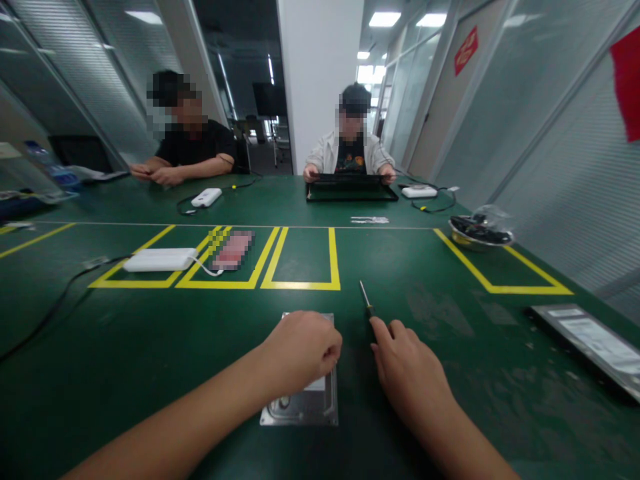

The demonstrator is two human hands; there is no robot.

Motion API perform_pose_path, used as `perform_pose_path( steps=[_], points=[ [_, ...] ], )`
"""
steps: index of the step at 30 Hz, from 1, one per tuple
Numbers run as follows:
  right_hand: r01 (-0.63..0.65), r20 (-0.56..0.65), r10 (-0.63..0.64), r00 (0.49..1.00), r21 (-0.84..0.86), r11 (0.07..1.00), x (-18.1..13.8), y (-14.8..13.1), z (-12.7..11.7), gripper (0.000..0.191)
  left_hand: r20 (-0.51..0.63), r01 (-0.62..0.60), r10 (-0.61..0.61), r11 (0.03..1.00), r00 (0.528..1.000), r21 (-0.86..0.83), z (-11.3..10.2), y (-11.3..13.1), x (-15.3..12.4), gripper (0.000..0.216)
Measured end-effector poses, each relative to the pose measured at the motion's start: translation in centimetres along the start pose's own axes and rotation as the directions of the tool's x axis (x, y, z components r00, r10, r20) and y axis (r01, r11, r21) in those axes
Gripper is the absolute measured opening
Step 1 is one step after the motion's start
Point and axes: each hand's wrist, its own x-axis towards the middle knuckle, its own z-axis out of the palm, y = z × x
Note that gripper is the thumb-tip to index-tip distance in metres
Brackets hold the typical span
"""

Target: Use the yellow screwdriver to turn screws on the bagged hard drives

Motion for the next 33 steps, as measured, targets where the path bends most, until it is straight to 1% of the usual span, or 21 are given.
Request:
perform_pose_path(
  steps=[4,8,15,23,29,33],
  points=[
    [0.000,0.006,0.000,1.000,0.001,1.000,0.0,-0.1,-0.2,0.040,0.002,0.057,-0.057,0.993,0.998,-0.099,0.6,-0.4,0.4,0.017],
    [-0.003,0.019,0.003,1.000,0.007,1.000,0.0,-0.1,-0.3,0.039,0.013,0.068,-0.067,0.983,0.998,-0.170,1.3,-0.9,0.7,0.017],
    [-0.008,0.021,0.008,1.000,-0.004,1.000,0.1,-0.1,-0.2,0.040,0.016,0.018,-0.016,0.991,1.000,-0.135,1.0,-1.1,0.7,0.017],
    [0.005,0.009,-0.005,1.000,0.002,1.000,0.1,0.0,-0.2,0.038,0.057,0.015,-0.006,0.987,0.998,-0.158,0.5,-1.3,0.7,0.016],
    [0.027,-0.015,-0.026,1.000,0.037,0.999,0.1,0.2,0.3,0.037,0.041,-0.004,0.011,0.986,0.999,-0.168,0.7,-1.5,0.9,0.016],
    [0.017,0.003,-0.017,1.000,0.034,0.999,0.2,0.1,0.3,0.034,0.042,0.000,0.008,0.983,0.999,-0.181,1.2,-1.6,1.1,0.017]
  ],
)
